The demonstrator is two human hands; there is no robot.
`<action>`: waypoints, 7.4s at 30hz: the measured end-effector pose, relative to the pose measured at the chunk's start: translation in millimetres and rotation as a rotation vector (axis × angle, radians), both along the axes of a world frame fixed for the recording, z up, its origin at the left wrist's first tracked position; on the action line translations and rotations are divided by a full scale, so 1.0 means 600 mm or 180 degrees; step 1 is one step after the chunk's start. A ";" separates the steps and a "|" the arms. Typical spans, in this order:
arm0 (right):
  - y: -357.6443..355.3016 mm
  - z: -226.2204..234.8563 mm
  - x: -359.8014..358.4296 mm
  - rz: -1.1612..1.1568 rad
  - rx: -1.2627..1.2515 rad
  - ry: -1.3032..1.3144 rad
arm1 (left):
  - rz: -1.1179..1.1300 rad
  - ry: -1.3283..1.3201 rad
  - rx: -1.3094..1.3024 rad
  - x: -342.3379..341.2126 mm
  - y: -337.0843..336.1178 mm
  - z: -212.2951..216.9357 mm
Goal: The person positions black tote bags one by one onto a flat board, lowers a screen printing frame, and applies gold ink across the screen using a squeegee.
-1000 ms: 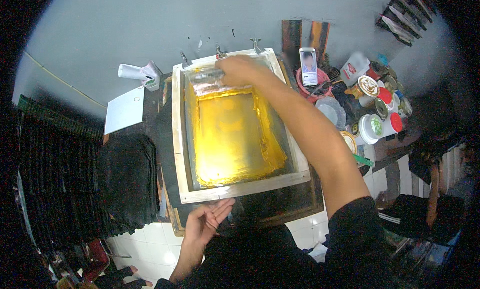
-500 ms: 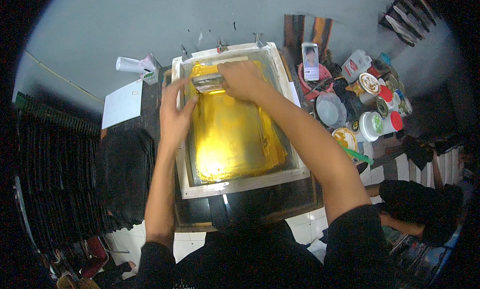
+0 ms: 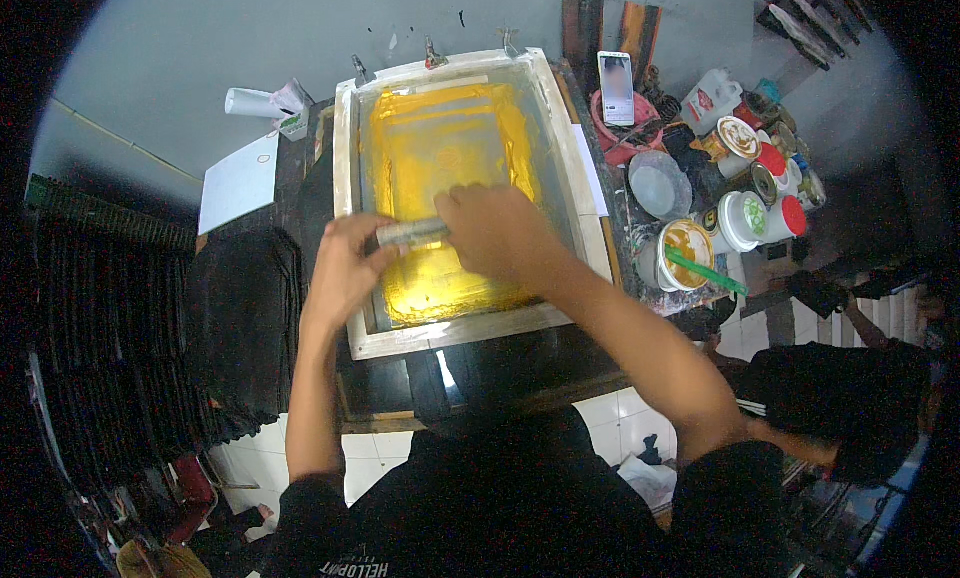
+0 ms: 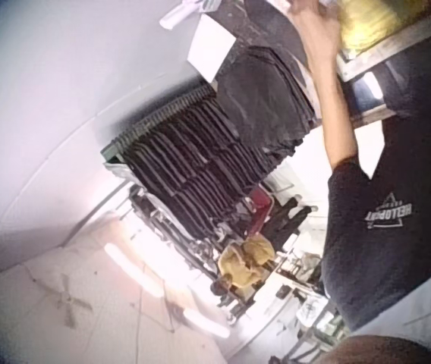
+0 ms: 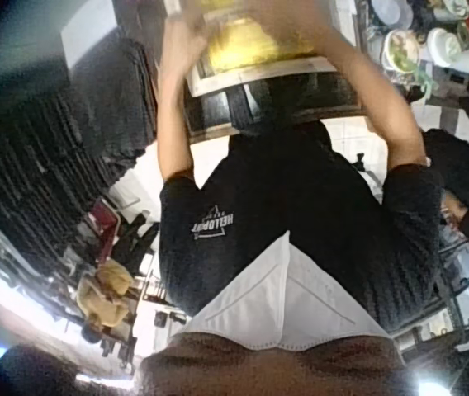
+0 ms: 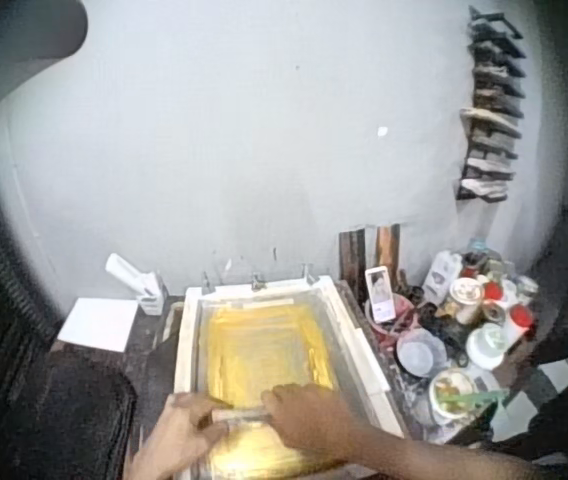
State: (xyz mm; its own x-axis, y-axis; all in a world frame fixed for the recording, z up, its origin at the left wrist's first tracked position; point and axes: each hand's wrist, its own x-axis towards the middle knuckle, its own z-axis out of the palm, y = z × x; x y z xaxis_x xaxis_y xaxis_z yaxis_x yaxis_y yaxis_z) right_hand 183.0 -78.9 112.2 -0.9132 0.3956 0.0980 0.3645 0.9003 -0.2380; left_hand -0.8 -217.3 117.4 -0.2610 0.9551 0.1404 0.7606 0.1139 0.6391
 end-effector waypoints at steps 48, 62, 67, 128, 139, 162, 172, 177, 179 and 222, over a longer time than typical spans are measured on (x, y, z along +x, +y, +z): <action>0.203 0.473 -0.069 -0.0240 0.1433 0.1992 | 0.1641 0.0536 -0.0506 -0.018 -0.063 -0.074; 0.211 0.486 -0.076 -0.0085 0.1271 0.2074 | 0.0584 0.0663 -0.1071 0.064 0.374 -0.155; 0.230 0.486 -0.084 -0.0248 0.1457 0.2065 | 0.0453 0.0705 -0.1178 0.103 0.401 -0.154; -0.083 0.009 0.072 0.0387 0.0081 0.0373 | 0.1257 -0.4906 -0.0365 0.158 -0.208 -0.080; 0.237 0.060 -0.154 -0.0010 -0.0052 -0.0315 | 0.1573 -0.6333 -0.0111 0.161 -0.211 -0.083; 0.191 -0.018 -0.103 -0.0314 0.0376 0.0365 | -0.0017 -0.0060 0.0371 -0.107 0.207 -0.012; 0.079 -0.004 -0.036 -0.0315 0.0150 0.0025 | 0.0111 0.0159 0.0236 -0.033 0.087 -0.012; 0.006 -0.011 0.017 -0.0310 -0.0024 0.0065 | 0.0003 0.0088 0.0084 0.012 0.014 -0.008; -0.033 -0.009 0.038 -0.0343 -0.0137 -0.0046 | -0.0025 0.0127 0.0014 0.040 -0.029 -0.006; 0.239 0.477 -0.074 -0.0351 0.1478 0.2015 | 0.1607 -0.0138 0.0377 -0.015 -0.119 -0.146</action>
State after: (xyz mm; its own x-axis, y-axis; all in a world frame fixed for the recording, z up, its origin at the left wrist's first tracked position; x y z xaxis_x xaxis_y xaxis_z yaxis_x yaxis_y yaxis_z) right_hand 138.4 64.3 398.6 -0.5867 0.2719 0.7628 0.3781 0.9249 -0.0389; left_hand -10.0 -288.9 29.9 -0.6930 0.6869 0.2188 0.6022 0.3847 0.6995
